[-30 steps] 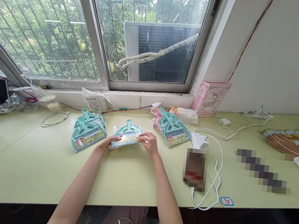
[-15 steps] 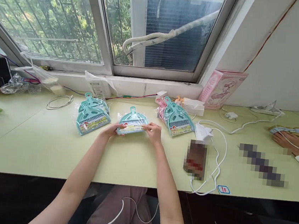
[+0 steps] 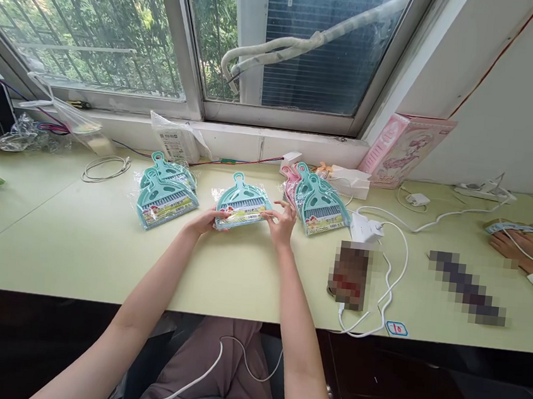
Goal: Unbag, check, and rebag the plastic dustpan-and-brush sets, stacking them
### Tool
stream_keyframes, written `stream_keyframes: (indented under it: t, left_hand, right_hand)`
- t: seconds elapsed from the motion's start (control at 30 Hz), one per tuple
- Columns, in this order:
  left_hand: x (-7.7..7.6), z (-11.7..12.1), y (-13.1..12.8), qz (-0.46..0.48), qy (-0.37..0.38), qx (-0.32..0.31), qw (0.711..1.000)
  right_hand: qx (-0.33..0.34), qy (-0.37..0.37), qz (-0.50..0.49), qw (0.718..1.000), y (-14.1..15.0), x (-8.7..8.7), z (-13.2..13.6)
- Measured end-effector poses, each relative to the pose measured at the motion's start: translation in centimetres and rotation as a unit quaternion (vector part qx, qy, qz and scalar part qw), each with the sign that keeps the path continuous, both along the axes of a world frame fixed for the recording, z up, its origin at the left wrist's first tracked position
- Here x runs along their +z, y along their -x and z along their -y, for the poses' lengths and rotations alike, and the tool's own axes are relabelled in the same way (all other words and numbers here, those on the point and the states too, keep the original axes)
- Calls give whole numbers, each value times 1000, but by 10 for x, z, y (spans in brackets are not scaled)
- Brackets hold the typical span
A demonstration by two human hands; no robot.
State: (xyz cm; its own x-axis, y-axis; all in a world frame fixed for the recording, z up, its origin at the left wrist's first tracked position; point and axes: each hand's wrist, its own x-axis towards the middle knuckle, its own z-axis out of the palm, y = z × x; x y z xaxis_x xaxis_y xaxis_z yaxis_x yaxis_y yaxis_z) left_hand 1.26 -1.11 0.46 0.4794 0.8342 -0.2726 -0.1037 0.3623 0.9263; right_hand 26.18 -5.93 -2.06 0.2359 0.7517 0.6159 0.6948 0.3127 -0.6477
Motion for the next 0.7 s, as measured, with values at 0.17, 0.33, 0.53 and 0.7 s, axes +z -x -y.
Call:
stream_keyframes:
  t: [0.17,0.33,0.53,0.7]
  left_hand:
    - [5,6,-4,4,5,-3,1000]
    - [3,5,-3,-26,-8,-24,999]
    - [2,6,-4,9,-25,-24,999]
    - [3,6,-7,7,-34,-31,999]
  right_hand:
    - [9,11,-20,1000,-2,-2,-3]
    - [33,15,-81,996,1,0,-1]
    - [26,-19,-158,987,6,5,1]
    - [-6,-8,-180,984,6,3,-1]
